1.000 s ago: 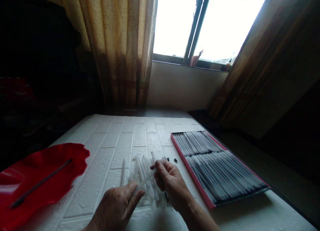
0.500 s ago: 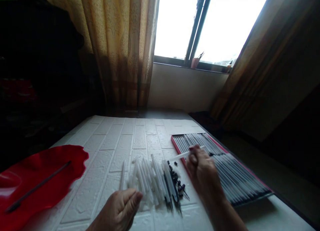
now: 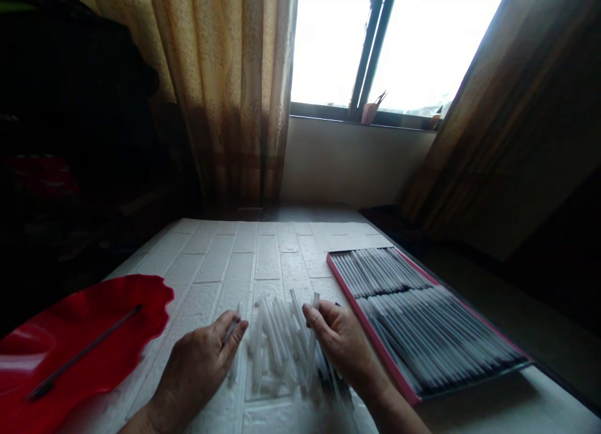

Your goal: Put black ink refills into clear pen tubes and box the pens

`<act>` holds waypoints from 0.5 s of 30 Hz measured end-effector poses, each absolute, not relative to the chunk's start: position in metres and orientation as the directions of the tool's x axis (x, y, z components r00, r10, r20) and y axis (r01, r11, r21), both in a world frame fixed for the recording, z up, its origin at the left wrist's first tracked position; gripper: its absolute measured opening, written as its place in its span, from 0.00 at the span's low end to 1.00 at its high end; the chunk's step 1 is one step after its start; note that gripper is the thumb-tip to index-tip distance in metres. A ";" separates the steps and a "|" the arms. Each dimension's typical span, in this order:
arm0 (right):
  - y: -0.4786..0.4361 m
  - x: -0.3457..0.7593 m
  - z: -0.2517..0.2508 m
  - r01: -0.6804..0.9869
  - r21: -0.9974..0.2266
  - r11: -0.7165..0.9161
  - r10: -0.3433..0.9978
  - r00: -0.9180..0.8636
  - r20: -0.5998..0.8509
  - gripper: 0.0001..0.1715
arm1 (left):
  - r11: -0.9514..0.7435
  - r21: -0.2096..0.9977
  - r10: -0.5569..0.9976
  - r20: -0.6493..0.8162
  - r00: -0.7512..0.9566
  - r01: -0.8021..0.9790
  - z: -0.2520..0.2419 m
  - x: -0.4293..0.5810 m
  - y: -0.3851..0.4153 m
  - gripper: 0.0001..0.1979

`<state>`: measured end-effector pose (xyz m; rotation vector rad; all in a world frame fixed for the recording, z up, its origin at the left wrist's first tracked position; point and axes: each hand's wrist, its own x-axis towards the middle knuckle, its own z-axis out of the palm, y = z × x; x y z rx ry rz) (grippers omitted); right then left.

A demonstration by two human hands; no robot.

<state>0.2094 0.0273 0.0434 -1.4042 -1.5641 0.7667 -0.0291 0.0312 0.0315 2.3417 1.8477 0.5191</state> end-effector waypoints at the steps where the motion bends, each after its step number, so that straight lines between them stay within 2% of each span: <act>1: 0.027 0.209 0.043 0.440 -0.881 0.173 0.980 0.015 0.200 0.26 | -0.262 0.293 0.957 0.200 0.209 0.919 0.032 -0.029 0.030 0.19; 4: 0.029 0.210 0.044 0.416 -0.891 0.180 0.976 0.040 0.215 0.26 | -0.329 0.304 0.937 0.220 0.270 0.894 0.032 -0.026 0.022 0.19; 7: 0.030 0.220 0.047 0.391 -0.898 0.200 0.960 0.105 0.259 0.26 | -0.506 0.327 0.859 0.277 0.431 0.798 0.029 -0.017 0.011 0.18; 10: 0.031 0.232 0.048 0.368 -0.907 0.204 0.944 0.173 0.282 0.27 | -0.663 0.314 0.748 0.328 0.577 0.680 0.022 -0.008 0.002 0.12; 13: 0.033 0.236 0.047 0.377 -0.905 0.195 0.945 0.175 0.277 0.27 | -0.711 0.262 0.701 0.333 0.630 0.652 0.017 -0.004 -0.002 0.05; 15: 0.033 0.232 0.045 0.396 -0.897 0.198 0.954 0.132 0.269 0.26 | -0.711 0.226 0.699 0.337 0.631 0.666 0.018 -0.004 -0.002 0.05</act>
